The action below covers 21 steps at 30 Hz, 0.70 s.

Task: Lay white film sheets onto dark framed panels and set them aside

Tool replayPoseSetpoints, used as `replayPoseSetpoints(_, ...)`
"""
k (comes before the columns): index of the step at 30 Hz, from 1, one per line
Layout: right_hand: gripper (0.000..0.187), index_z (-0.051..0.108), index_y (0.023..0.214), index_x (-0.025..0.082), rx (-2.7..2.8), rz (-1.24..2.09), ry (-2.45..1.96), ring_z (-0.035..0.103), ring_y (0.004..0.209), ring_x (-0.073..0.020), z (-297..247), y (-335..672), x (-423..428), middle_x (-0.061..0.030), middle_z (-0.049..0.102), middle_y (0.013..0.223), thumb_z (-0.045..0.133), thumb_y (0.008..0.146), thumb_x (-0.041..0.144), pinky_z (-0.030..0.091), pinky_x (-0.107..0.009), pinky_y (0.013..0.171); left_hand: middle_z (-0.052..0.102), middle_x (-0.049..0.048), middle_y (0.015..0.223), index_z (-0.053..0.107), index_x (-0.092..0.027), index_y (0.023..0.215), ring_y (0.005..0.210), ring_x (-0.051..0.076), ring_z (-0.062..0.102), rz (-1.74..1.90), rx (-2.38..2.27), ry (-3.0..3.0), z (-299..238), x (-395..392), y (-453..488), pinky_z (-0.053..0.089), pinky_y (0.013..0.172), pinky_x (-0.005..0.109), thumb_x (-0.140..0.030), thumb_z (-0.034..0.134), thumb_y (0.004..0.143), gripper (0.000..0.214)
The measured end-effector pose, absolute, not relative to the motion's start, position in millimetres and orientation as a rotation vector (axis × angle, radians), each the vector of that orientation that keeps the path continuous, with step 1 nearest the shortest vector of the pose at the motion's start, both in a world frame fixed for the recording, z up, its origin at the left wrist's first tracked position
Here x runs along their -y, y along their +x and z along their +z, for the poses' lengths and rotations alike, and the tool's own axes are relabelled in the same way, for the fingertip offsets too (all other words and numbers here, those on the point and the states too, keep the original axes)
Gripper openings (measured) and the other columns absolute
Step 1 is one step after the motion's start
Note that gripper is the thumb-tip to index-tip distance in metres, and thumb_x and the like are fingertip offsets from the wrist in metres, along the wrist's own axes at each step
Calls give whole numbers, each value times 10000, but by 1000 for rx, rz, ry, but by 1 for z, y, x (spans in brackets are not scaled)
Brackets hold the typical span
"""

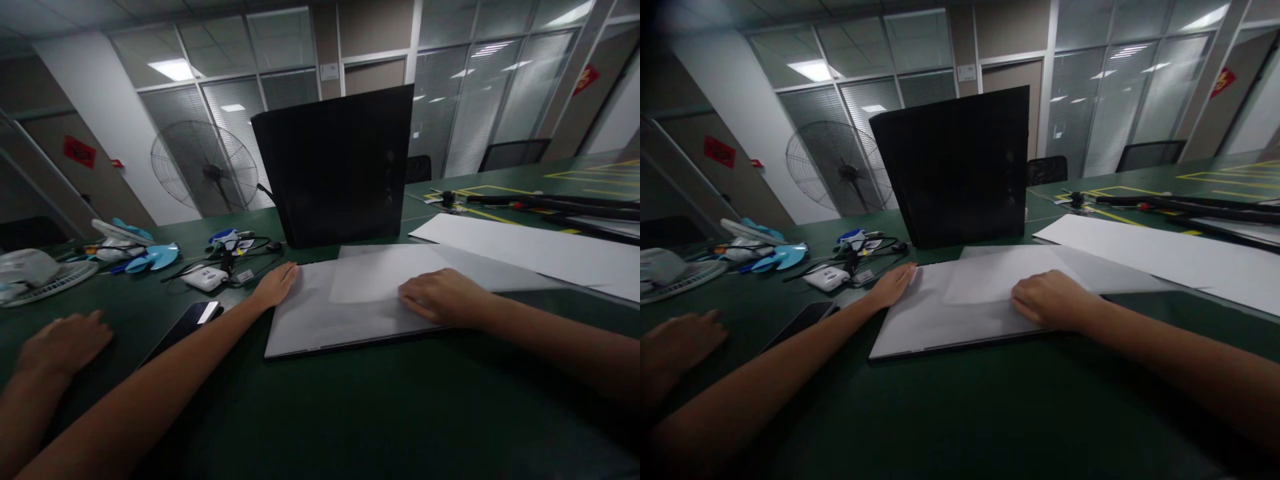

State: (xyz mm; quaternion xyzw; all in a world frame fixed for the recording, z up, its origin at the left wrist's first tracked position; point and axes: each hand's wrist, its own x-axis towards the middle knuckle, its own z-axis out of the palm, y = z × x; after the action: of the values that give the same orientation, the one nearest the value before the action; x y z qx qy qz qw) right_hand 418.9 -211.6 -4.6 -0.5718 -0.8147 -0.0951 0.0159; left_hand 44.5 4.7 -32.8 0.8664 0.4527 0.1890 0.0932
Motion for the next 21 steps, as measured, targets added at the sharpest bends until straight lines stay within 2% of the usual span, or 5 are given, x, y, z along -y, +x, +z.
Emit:
replayPoseSetpoints(6,494,588,1469,307,2706,148,-1289,548,1356,-230,0,384,234,-40,548,1492,486,1031,512,469,-472,1147,535,134,1572,586,-146,1462,1477,291,485,469,-1337,2632,-31,-4,44,342,1246,395,-611,479,976,681)
replayPoseSetpoints(10,543,476,1559,344,2685,374,-1175,449,1455,-199,6,394,227,-22,438,1588,481,1041,507,422,-438,1209,483,116,1610,582,-175,1484,1506,282,444,434,-1331,2636,-30,-7,43,315,1260,395,-506,577,936,641)
replayPoseSetpoints(16,539,525,1517,255,2169,-160,-1812,435,1444,-218,-1,489,180,-62,456,1569,406,1057,509,347,-435,1243,464,26,1622,577,-256,1502,1526,245,400,416,-1278,2628,-31,-9,43,298,1273,391,-171,476,892,624)
replayPoseSetpoints(19,533,498,1523,159,1942,-259,-2087,351,1493,-269,-7,553,166,-139,407,1586,461,1047,397,262,-490,1274,461,29,1624,631,-262,1453,1526,245,395,425,-1278,2634,-32,-9,43,310,1266,384,-178,423,934,566)
replayPoseSetpoints(21,548,493,1502,134,1790,-271,-2273,382,1466,-284,-12,588,164,-165,419,1558,546,1018,385,307,-531,1244,483,50,1610,652,-252,1432,1516,261,413,450,-1281,2632,-32,-9,43,330,1256,390,-271,432,982,501)
